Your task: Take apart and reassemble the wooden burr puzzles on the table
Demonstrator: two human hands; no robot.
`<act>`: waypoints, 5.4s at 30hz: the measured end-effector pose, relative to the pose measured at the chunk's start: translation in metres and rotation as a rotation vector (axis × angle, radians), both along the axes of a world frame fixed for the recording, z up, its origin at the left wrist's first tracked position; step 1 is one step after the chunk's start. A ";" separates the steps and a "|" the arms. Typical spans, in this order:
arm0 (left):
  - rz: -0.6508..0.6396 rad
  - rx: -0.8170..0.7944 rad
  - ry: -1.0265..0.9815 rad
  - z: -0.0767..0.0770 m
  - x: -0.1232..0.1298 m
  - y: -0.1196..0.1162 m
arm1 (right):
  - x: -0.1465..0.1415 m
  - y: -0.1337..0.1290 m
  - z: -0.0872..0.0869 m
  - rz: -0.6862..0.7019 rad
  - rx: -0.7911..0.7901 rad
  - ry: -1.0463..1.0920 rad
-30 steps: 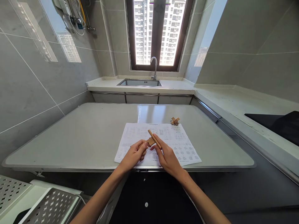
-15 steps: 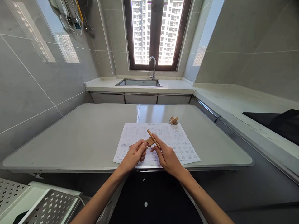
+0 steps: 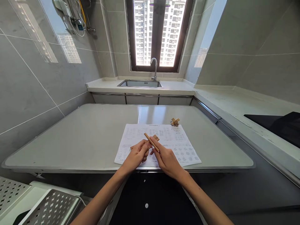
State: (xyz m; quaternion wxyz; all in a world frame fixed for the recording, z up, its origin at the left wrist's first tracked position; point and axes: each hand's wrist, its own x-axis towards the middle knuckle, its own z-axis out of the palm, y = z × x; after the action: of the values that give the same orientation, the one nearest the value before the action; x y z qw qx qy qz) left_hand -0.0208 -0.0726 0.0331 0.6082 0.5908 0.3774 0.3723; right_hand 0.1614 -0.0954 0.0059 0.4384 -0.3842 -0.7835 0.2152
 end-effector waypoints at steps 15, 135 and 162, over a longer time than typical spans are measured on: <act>0.002 -0.029 -0.008 0.012 -0.001 -0.006 | -0.005 0.000 0.007 0.035 -0.098 0.139; -0.384 -0.324 -0.272 0.036 -0.036 -0.025 | -0.021 0.011 0.025 0.407 -0.649 0.729; 0.386 0.206 0.531 -0.012 -0.116 0.019 | 0.086 0.079 -0.021 -0.016 -0.948 1.464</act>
State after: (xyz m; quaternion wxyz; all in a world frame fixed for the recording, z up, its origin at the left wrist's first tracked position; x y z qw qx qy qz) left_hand -0.1365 -0.0536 0.0207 0.3443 0.6432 0.5878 0.3496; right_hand 0.2478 -0.0165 -0.0149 0.6272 -0.2970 -0.1300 0.7082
